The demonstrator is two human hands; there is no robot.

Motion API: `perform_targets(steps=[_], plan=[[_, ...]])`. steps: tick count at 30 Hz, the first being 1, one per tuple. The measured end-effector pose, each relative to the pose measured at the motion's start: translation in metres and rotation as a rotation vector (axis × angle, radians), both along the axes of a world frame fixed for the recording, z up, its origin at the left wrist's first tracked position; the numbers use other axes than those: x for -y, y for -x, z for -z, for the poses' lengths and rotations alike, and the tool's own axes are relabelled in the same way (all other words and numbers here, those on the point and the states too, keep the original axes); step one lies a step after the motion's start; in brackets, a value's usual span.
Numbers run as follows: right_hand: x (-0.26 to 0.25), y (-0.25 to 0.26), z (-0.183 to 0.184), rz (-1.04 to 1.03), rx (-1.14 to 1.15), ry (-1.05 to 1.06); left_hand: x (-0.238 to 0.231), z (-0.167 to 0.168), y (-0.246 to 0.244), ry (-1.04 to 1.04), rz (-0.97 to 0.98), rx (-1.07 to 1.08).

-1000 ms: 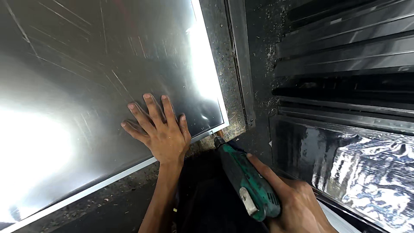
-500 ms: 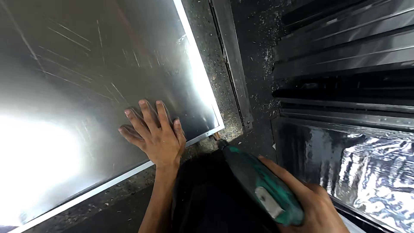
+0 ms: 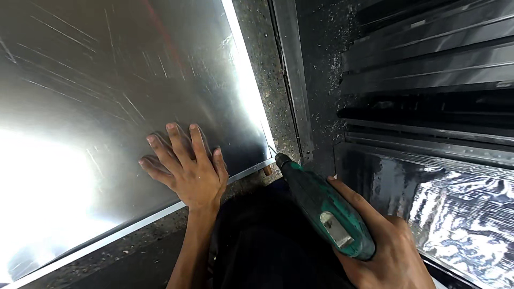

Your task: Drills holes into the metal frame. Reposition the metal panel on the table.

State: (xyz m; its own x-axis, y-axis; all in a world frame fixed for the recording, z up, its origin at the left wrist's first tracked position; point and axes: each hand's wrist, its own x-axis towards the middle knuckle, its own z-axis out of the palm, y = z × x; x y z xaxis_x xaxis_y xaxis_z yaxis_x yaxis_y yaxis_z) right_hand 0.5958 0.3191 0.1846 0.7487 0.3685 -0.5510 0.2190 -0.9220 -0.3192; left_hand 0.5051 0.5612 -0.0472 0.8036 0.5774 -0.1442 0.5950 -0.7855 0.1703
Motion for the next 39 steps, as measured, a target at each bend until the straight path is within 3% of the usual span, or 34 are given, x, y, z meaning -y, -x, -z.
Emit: perform_targets(steps=[12, 24, 39], plan=[[-0.010, -0.004, -0.005, 0.009, -0.037, 0.050, 0.000, -0.004, 0.000, 0.040, 0.003, -0.022], [-0.020, -0.005, -0.004, -0.204, 0.008, 0.117, 0.001, -0.008, 0.003, 0.101, 0.017, -0.058], [-0.016, -0.010, 0.005, -0.178, 0.051, 0.095, 0.000, -0.005, -0.002, 0.024, 0.006, -0.022]])
